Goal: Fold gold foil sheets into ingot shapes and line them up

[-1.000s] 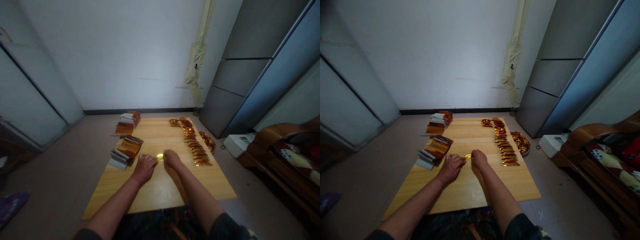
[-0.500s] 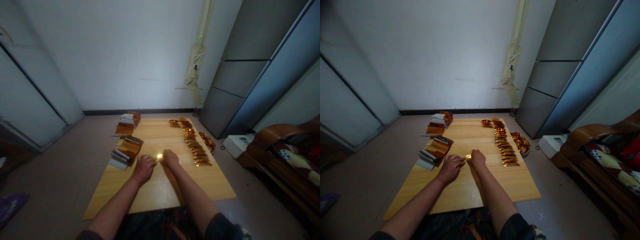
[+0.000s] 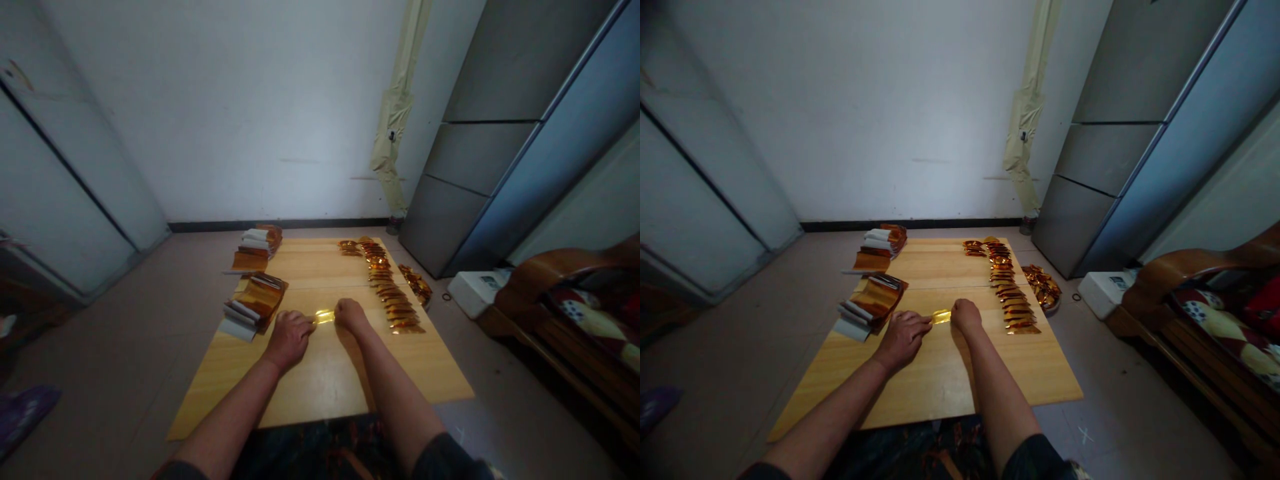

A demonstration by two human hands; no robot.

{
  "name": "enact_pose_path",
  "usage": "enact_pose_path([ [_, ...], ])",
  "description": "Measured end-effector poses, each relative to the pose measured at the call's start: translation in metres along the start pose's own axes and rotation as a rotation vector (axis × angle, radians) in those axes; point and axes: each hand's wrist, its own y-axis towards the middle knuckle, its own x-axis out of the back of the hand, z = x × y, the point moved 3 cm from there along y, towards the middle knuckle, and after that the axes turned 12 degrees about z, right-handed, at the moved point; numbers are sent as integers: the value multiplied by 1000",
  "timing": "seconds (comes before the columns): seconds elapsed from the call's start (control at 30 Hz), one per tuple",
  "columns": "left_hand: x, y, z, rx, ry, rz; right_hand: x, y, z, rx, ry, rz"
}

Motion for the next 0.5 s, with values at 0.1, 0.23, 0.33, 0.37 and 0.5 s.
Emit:
enact_pose_path([
  [0.1, 1, 0, -1, -13, 5, -4, 5, -3, -1, -35, 0, -21],
  [0.23, 0, 0, -1, -33, 15, -27, 13, -7, 14, 156, 129, -63],
  [0.33, -1, 0, 0, -35, 25, -34, 8, -3, 31, 324, 156, 49],
  [0.37, -2, 0, 0, -35, 30, -33, 5, 0, 33, 321, 117, 88],
  [0.5, -1, -1, -1, -31, 47, -22, -1, 13, 33, 233, -7, 127],
])
